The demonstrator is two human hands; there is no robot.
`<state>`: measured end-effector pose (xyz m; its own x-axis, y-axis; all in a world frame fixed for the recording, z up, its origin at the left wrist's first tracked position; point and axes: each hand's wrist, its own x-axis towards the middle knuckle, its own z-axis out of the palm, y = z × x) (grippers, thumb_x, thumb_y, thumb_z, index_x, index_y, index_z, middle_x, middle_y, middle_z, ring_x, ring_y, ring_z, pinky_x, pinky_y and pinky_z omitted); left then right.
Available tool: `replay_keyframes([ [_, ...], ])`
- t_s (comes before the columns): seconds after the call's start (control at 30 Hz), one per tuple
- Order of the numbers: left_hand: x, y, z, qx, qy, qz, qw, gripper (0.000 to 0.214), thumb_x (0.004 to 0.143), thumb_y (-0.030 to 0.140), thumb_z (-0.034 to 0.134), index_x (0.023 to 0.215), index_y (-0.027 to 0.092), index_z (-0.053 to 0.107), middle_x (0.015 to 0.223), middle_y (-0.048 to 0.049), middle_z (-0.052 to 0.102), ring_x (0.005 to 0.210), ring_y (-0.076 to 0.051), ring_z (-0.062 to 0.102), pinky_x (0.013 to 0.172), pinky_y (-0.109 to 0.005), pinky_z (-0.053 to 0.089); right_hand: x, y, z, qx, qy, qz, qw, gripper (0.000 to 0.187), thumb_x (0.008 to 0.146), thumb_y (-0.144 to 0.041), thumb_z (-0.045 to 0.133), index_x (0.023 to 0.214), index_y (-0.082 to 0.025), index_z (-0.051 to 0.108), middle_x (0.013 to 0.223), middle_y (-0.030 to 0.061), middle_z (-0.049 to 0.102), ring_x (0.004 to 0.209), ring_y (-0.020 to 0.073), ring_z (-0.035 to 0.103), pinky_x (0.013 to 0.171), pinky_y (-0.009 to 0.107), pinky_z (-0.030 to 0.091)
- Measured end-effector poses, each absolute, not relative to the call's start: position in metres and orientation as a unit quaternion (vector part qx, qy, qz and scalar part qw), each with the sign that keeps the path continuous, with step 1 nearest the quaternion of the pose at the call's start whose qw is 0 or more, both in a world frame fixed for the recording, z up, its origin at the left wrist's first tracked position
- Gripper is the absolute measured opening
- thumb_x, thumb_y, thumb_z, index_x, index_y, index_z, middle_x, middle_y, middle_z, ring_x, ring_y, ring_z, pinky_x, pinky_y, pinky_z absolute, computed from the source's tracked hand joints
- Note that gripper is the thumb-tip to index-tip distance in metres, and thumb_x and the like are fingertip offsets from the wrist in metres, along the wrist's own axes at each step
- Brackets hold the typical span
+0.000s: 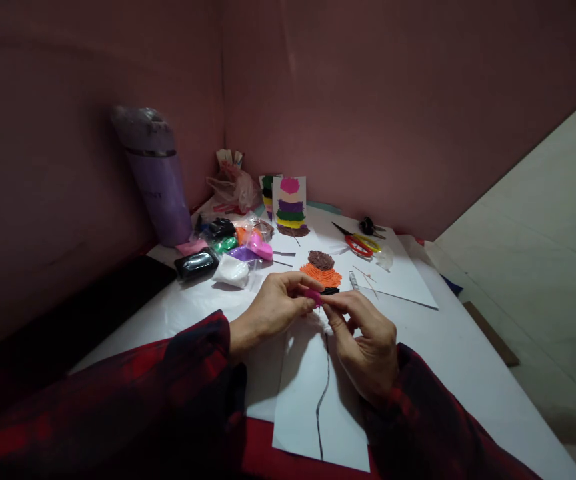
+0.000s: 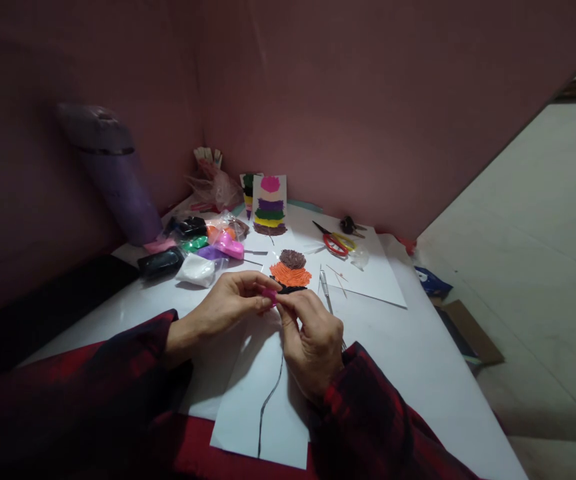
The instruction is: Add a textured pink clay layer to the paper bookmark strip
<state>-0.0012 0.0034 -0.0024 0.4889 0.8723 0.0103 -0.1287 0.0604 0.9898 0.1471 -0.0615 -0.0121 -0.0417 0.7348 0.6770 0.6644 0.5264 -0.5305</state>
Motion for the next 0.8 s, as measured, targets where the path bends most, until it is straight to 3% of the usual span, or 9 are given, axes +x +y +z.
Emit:
replay_keyframes([
  [0.13,-0.0012,0.0036,-0.0033,0.562,0.328,0.379,0.658,0.024,0.067,0.013,0.069,0.091,0.013,0.066,0.074,-0.001,0.064,0.067,-0.012,0.058,0.064,-0.026,0.043,0.1473,-0.0616,-0.0125,-0.485,-0.723,0.036,0.49,0.015,0.09,-0.014,0.056,0.096,-0.021,0.068,0.084,0.0029,0.066,0.074,0.015,0.063,0.063,0.027,0.05],
  [0.27,-0.0013,0.0028,-0.001,0.562,0.342,0.359,0.662,0.017,0.07,0.019,0.07,0.083,0.012,0.061,0.07,-0.0003,0.061,0.062,-0.012,0.056,0.06,-0.026,0.044,0.1468,-0.0619,-0.0118,-0.481,-0.726,0.037,0.489,0.014,0.09,-0.014,0.058,0.095,-0.021,0.068,0.082,0.0022,0.067,0.073,0.014,0.062,0.064,0.026,0.05],
  [0.5,-0.0007,0.0028,0.0002,0.563,0.336,0.366,0.661,0.017,0.07,0.009,0.065,0.087,0.011,0.066,0.07,0.0005,0.062,0.06,-0.009,0.055,0.062,-0.025,0.043,0.1478,-0.0626,-0.0119,-0.488,-0.73,0.044,0.476,0.014,0.091,-0.015,0.055,0.094,-0.021,0.068,0.083,0.0028,0.067,0.073,0.0148,0.063,0.062,0.027,0.05],
  [0.8,-0.0004,0.0026,-0.0017,0.573,0.344,0.363,0.65,0.015,0.073,0.019,0.069,0.082,0.01,0.063,0.068,0.0012,0.058,0.057,-0.009,0.052,0.058,-0.024,0.041,0.1479,-0.0627,-0.0124,-0.48,-0.739,0.057,0.47,0.013,0.091,-0.015,0.055,0.096,-0.02,0.067,0.082,0.0028,0.067,0.071,0.014,0.062,0.063,0.027,0.05],
])
